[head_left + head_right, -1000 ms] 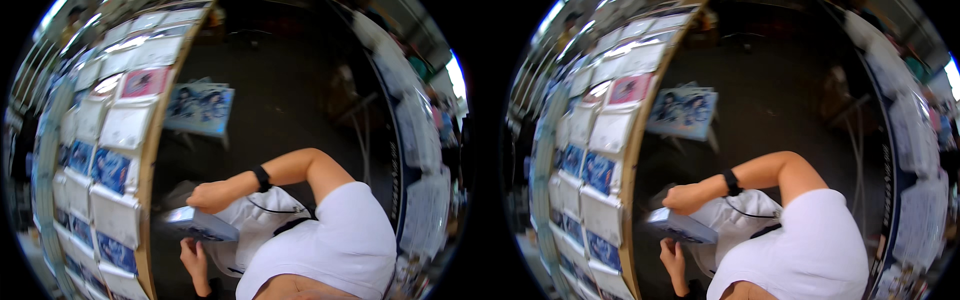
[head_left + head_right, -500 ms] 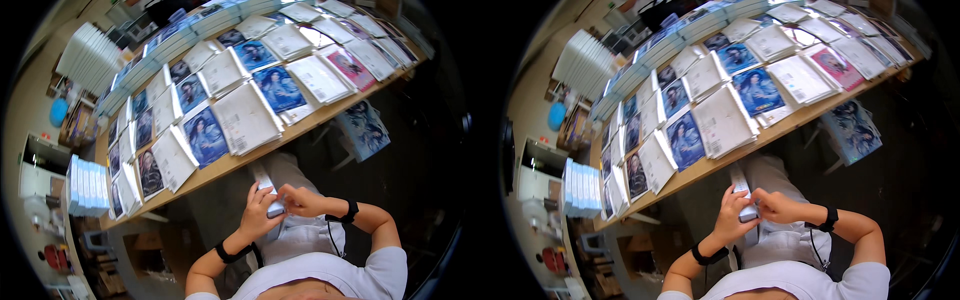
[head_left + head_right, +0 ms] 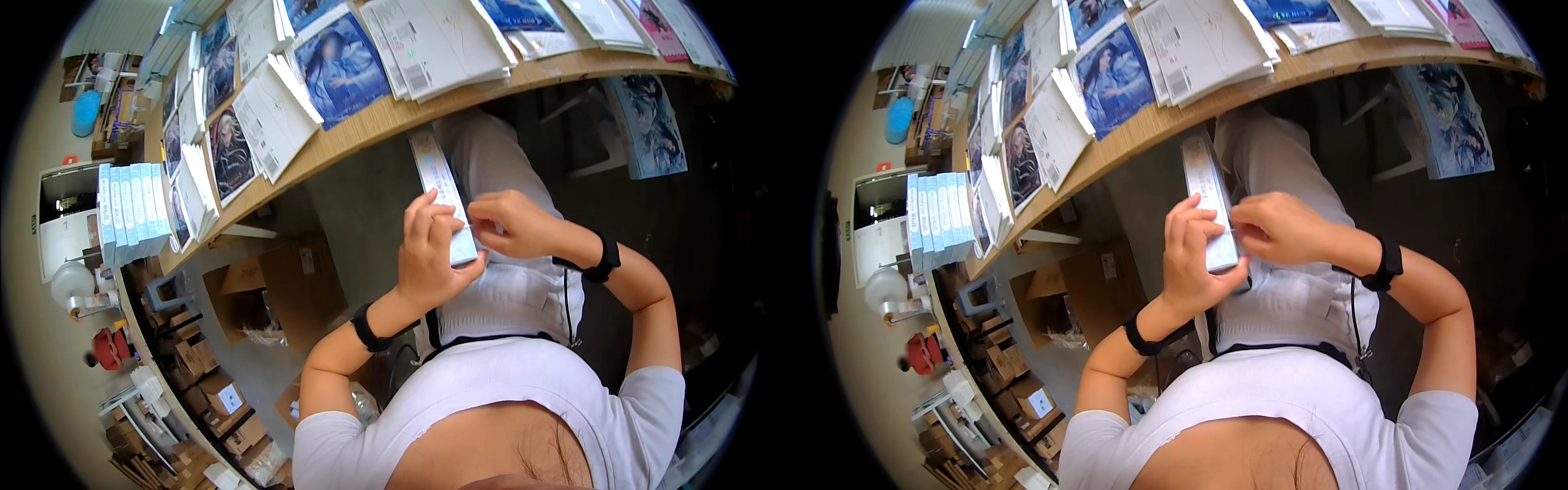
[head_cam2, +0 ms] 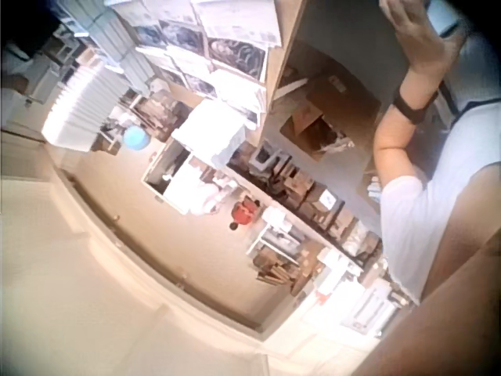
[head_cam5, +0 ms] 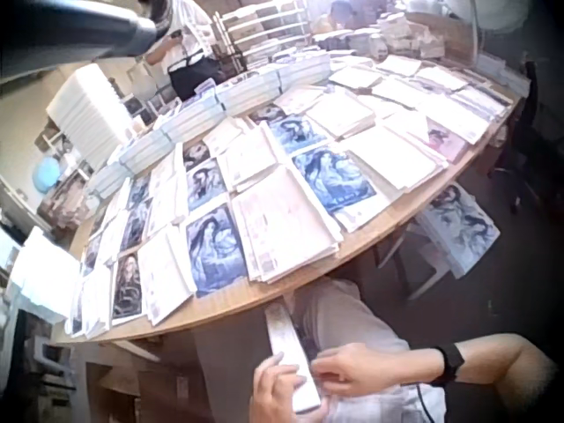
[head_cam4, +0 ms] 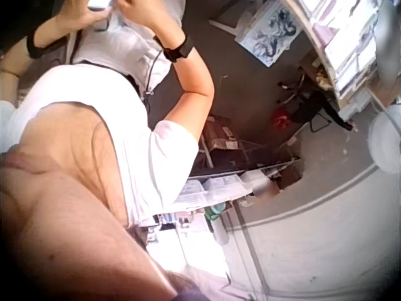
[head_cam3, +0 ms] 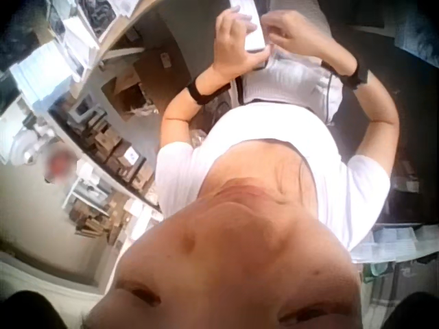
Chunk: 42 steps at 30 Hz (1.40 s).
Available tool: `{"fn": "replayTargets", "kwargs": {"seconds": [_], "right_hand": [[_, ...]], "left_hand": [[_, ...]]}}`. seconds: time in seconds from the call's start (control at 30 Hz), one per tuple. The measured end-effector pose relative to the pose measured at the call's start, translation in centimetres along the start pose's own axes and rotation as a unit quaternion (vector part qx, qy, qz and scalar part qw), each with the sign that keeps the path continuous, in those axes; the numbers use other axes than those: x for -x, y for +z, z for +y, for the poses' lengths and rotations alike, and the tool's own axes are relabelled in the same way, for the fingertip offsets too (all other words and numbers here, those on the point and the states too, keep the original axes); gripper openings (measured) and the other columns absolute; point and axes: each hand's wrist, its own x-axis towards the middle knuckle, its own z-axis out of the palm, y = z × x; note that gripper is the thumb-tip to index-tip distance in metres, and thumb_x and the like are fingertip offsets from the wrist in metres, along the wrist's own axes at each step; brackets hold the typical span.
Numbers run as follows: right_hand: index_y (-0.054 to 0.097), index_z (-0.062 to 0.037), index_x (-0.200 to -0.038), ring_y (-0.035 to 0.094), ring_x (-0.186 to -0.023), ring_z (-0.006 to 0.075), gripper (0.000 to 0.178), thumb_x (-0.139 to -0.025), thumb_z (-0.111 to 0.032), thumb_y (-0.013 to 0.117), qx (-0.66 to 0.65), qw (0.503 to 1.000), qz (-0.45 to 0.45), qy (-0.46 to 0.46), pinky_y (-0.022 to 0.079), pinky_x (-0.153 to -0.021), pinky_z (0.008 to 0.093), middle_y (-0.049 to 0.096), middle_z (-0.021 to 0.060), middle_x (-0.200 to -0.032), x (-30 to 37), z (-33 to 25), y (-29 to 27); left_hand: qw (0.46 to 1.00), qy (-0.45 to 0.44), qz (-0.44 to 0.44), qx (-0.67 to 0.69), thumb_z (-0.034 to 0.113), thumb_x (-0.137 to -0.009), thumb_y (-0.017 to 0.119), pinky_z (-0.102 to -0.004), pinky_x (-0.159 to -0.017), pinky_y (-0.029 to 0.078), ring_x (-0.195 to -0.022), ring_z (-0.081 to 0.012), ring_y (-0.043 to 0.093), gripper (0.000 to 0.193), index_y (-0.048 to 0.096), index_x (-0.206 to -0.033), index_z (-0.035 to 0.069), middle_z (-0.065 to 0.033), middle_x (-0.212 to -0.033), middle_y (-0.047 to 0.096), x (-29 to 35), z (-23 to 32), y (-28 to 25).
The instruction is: The person repeatedly picks up illustrated books from a table, places each into a white paper sleeve, and then slides the sleeved book into a clear plastic bag. The person seals the bag and places the packaged book onto a growing stack on the table. This process is repeated for multiple books throughout the clip.
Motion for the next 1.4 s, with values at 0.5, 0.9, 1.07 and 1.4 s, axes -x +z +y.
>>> {"fn": "replayTargets", "kwargs": {"seconds": [0.5, 0.9, 1.07, 1.4], "right_hand": [[0.054, 0.0027, -0.072, 0.054, -0.069, 0.0286, 0.011, -0.078, -0.002, 0.062, -0.013, 0.993, -0.105, -0.054, 0.044, -0.061, 0.0346, 0.051, 0.0122, -0.081, 1.4, 2.5, -0.5], [0.054, 0.0003, -0.071, 0.056, -0.061, 0.0283, 0.034, -0.078, -0.028, 0.071, 0.018, 0.999, 0.026, -0.012, 0.043, -0.054, 0.0352, 0.057, 0.0153, -0.068, -1.7, 1.3, 0.5], [0.052, 0.0012, -0.066, 0.050, -0.054, 0.0348, 0.030, -0.077, -0.021, 0.069, -0.002, 0.998, 0.008, 0.059, 0.038, -0.050, 0.0384, 0.052, 0.0172, -0.058, -2.8, 2.0, 1.0], [0.051, 0.0012, -0.066, 0.045, -0.052, 0.0333, 0.022, -0.078, -0.012, 0.064, 0.023, 0.993, 0.015, 0.112, 0.035, -0.049, 0.0381, 0.046, 0.0166, -0.057, 1.1, 4.8, -0.6]], "left_hand": [[0.973, -0.153, -0.069, 0.156, 0.006, -0.059, 0.067, -0.0357, -0.099, 0.041, -0.126, -0.0353, 0.043, 0.089, 0.032, -0.140, 0.001, -0.0231, -0.142, 0.034, 3.9, -2.3, -3.4], [0.970, -0.151, -0.108, 0.155, 0.005, -0.058, 0.067, -0.0355, -0.102, 0.037, -0.129, -0.0348, 0.040, 0.091, 0.030, -0.141, 0.001, -0.0247, -0.143, 0.032, 4.4, -0.8, -2.7], [0.967, -0.158, -0.120, 0.159, 0.006, -0.058, 0.067, -0.0354, -0.102, 0.037, -0.129, -0.0349, 0.041, 0.090, 0.032, -0.141, 0.002, -0.0234, -0.143, 0.034, 4.7, -1.1, -2.6], [0.958, -0.183, -0.109, 0.193, 0.006, -0.060, 0.061, -0.0337, -0.105, 0.032, -0.127, -0.0271, 0.044, 0.081, 0.038, -0.137, -0.002, -0.0217, -0.138, 0.042, 4.9, -5.0, -5.6]]}}
